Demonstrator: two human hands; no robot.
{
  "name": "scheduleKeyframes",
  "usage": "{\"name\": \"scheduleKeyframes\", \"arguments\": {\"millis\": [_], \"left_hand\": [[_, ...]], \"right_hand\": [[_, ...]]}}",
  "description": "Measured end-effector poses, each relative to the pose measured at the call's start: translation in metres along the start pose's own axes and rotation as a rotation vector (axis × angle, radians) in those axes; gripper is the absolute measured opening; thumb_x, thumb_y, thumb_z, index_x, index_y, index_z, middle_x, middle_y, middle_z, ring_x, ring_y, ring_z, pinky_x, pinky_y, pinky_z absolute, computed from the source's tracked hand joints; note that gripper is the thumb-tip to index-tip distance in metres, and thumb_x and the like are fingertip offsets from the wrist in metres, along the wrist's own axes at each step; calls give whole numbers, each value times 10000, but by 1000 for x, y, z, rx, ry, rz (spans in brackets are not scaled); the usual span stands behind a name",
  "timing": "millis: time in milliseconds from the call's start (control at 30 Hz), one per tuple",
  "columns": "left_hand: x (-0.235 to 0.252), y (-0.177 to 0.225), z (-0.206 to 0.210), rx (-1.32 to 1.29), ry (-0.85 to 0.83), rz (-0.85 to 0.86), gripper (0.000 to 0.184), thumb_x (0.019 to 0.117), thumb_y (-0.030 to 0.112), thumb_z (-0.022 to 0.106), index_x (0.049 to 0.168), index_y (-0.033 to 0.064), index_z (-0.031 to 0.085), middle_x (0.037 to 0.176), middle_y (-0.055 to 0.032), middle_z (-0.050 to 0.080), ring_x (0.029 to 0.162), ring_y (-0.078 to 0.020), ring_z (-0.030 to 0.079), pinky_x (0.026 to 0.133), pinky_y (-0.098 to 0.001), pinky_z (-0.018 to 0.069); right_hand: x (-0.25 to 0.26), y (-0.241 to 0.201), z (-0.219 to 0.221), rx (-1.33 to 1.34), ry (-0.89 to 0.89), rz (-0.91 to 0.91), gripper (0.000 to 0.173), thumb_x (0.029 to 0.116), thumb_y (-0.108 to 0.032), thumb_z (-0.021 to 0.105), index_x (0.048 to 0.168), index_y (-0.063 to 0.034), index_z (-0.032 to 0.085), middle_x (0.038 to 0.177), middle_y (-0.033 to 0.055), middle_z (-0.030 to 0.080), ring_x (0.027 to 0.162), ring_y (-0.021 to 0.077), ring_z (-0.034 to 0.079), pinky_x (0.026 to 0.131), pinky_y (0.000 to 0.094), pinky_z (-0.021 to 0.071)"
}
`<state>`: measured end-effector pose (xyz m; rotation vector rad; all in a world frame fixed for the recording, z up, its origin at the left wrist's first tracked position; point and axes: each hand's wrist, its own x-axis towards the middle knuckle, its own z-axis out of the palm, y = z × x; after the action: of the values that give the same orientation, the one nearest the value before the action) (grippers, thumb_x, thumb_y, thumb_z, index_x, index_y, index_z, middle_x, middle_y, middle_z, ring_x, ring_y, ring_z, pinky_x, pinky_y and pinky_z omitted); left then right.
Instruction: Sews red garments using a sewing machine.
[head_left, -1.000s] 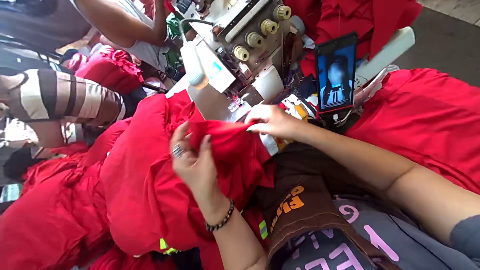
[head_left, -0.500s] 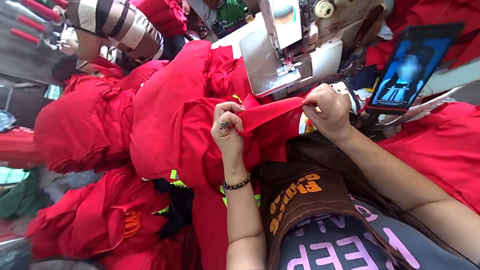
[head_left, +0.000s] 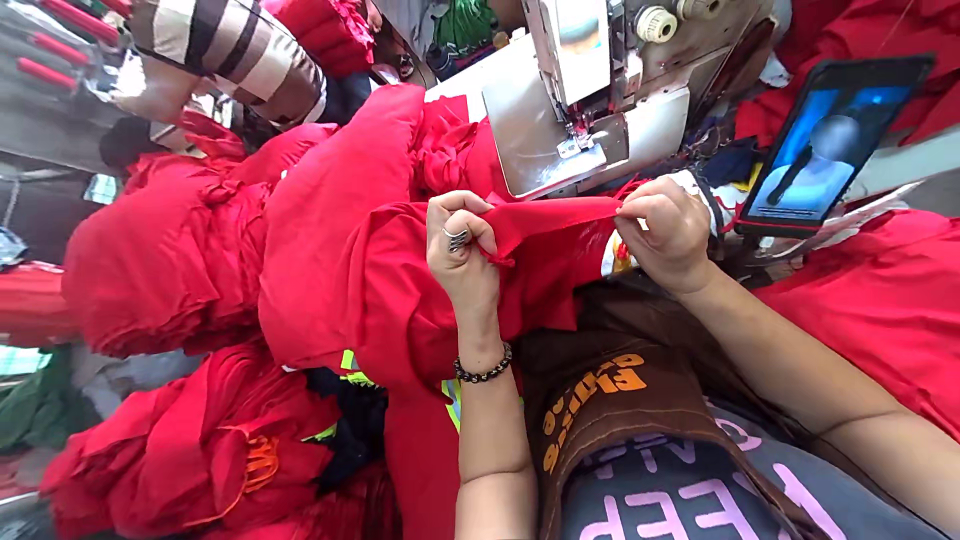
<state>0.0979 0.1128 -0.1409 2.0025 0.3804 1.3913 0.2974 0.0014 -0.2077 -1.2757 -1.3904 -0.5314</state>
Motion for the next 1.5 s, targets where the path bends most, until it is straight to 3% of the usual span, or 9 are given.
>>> {"name": "scheduleKeyframes", "arguments": {"millis": [233, 300, 400, 600, 800, 1000, 1333, 1400, 1500], "left_hand": [[96, -70, 50, -499, 32, -121, 307, 859, -114, 539, 682, 134, 581, 875, 0, 673, 880, -107, 649, 775, -273, 544], [93, -88, 67, -701, 101, -304, 270, 929, -51, 495, 767, 145, 587, 898, -13, 685, 894, -137, 665, 789, -322, 567], [63, -67, 67, -772, 60, -516, 171, 1099, 180, 443, 1133, 158, 609, 1098, 13, 675, 1055, -104, 653, 935, -298, 554], [81, -112, 68, -935, 134, -518, 188, 987, 55, 526, 848, 162, 592, 850, -5, 667, 839, -127, 667, 787, -328, 582], [58, -83, 57, -927, 26, -466, 95, 1040, 143, 560, 1033, 156, 654, 1027, 16, 691, 1002, -71, 667, 888, -236, 566], [74, -110, 59, -1041, 102, -487, 136, 988, 119, 607, 856, 149, 626, 885, -14, 684, 885, -130, 684, 814, -314, 587], [71, -109, 60, -996, 76, -384, 197, 985, 64, 580, 816, 149, 634, 859, -11, 681, 839, -109, 671, 762, -273, 568], [57, -88, 59, -896, 44, -351, 137, 1018, 72, 554, 925, 147, 620, 989, -5, 669, 972, -99, 653, 861, -249, 554], [45, -39, 68, -829, 69, -272, 148, 1037, 72, 507, 993, 116, 641, 1135, -43, 664, 1122, -159, 627, 945, -304, 543]], "right_hand": [[45, 54, 19, -131, 104, 92, 48, 926, -10, 658, 910, 29, 680, 879, 186, 687, 831, 280, 695, 712, 382, 576], [47, 66, 28, -180, 126, 98, 93, 942, -38, 641, 885, 22, 682, 852, 177, 679, 803, 288, 691, 689, 395, 571], [40, 69, 33, -208, 97, 101, 103, 937, -28, 629, 857, 17, 676, 824, 172, 669, 772, 295, 684, 655, 399, 562], [25, 68, 41, -222, 127, 92, 82, 924, -23, 660, 854, 17, 671, 811, 180, 661, 754, 294, 675, 647, 393, 554], [28, 64, 43, -224, 178, 16, 87, 940, -26, 648, 864, 15, 658, 792, 171, 655, 761, 290, 670, 677, 383, 550], [28, 63, 46, -217, 203, -5, 71, 933, -15, 665, 869, 12, 652, 812, 177, 666, 791, 291, 678, 707, 389, 556], [24, 59, 45, -218, 208, 42, 81, 939, -46, 665, 878, 7, 660, 834, 175, 673, 813, 291, 680, 731, 383, 557], [25, 45, 41, -155, 150, 175, 92, 915, -57, 653, 944, 30, 652, 919, 196, 687, 902, 312, 682, 806, 401, 557], [21, 12, 32, 44, 4, 409, 430, 862, -129, 757, 1191, 63, 557, 1151, 216, 640, 1095, 312, 636, 969, 435, 534]]}}
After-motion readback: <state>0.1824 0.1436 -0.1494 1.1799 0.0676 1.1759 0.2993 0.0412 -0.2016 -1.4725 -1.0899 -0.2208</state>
